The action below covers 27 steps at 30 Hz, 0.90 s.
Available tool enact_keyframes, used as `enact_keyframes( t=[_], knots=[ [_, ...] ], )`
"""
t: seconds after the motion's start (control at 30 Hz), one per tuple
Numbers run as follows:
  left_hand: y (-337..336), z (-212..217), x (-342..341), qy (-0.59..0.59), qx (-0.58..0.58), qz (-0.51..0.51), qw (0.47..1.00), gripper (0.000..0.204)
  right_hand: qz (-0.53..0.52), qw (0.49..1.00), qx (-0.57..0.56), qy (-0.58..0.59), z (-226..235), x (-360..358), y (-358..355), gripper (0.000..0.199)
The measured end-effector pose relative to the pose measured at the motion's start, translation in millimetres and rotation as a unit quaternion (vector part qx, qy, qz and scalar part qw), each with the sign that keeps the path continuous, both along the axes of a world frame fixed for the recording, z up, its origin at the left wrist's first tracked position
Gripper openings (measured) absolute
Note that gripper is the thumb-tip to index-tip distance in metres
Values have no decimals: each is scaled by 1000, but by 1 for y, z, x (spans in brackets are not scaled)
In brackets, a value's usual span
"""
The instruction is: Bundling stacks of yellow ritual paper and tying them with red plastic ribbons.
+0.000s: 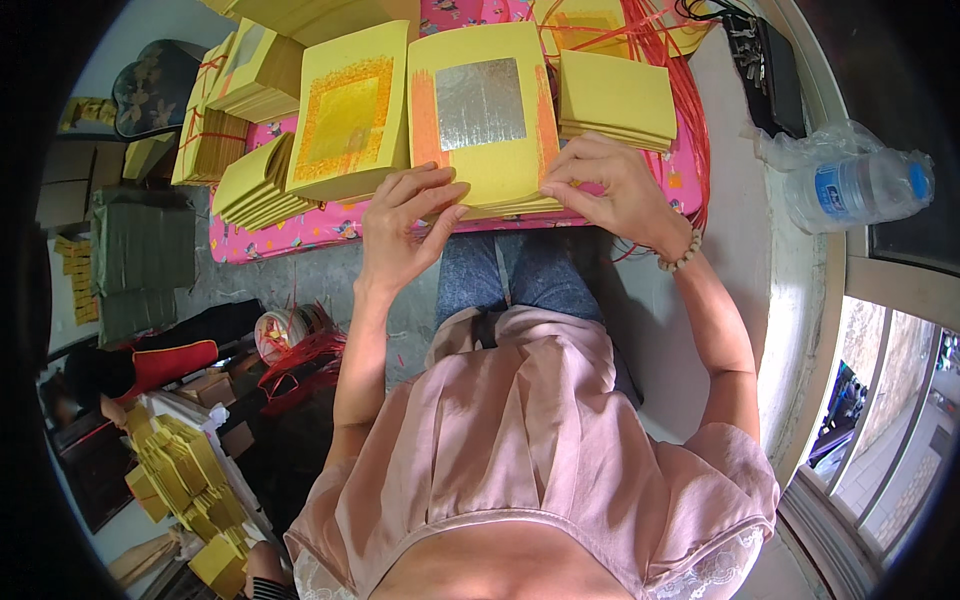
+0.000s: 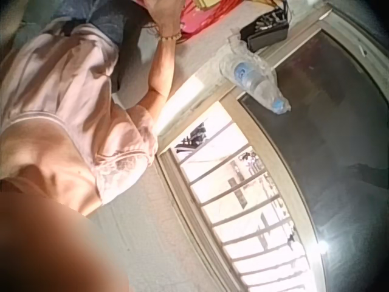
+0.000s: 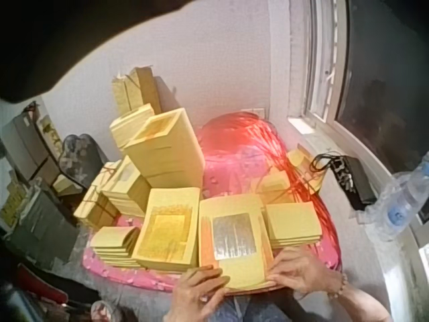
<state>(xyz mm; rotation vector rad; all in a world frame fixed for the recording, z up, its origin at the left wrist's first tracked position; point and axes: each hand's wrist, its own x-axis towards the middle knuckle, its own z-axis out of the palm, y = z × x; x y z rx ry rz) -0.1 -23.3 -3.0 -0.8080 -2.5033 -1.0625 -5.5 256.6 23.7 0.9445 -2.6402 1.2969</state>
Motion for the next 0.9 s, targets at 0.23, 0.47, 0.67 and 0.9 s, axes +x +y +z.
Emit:
enact_keyframes(
  t=[0.23, 0.47, 0.67, 0.9],
  knots=[
    [0, 2, 0, -4, -10, 6, 1000, 20, -2, 993, -51, -105, -2, -5, 1, 7],
    [2, -1, -1, 9, 14, 9, 1000, 15, -8, 987, -66, -145, -6, -8, 3, 7],
    [3, -4, 0, 17, 18, 16, 1000, 14, -18, 981, -73, -181, -8, -9, 2, 6],
    [5, -3, 0, 23, 22, 20, 999, 14, -22, 978, -75, -191, -9, -10, 3, 6]
  ],
)
